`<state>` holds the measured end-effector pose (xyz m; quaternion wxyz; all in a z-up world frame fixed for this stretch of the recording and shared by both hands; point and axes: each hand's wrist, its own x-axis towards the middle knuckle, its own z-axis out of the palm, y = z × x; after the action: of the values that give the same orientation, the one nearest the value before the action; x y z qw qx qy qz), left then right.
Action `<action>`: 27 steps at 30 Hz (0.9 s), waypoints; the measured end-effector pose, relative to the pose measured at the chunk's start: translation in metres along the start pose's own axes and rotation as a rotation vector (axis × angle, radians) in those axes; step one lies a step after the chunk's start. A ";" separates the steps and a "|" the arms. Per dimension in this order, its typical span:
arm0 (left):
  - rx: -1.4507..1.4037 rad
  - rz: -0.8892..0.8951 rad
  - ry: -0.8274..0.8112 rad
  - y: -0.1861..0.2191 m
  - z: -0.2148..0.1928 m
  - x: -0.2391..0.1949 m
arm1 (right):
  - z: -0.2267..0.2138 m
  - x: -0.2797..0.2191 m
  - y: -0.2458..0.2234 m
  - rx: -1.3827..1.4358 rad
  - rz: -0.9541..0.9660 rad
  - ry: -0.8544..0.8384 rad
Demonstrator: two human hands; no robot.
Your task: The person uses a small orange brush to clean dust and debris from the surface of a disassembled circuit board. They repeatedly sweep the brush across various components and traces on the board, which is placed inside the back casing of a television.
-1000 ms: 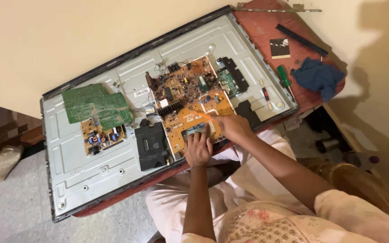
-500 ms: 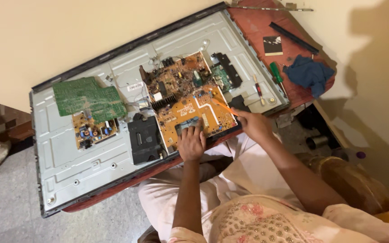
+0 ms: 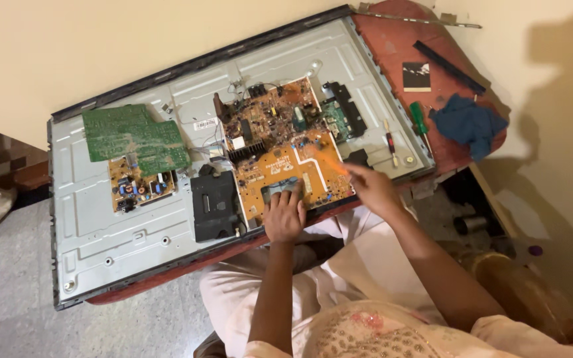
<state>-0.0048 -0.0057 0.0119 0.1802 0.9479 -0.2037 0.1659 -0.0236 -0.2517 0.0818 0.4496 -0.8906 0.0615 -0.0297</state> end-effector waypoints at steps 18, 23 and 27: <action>-0.388 -0.119 0.168 -0.001 -0.017 0.010 | 0.117 0.029 -0.033 0.014 -0.425 0.183; -0.610 -0.282 0.158 -0.015 0.000 0.013 | 0.108 0.020 -0.033 -0.114 -0.417 -0.043; -1.187 -0.688 0.006 -0.030 0.015 0.013 | 0.102 0.016 -0.036 -0.091 -0.478 -0.200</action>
<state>0.0233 0.0089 -0.0046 0.7123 0.6988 0.0531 -0.0381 0.0064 -0.1509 0.0499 0.3933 -0.8976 -0.1941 -0.0440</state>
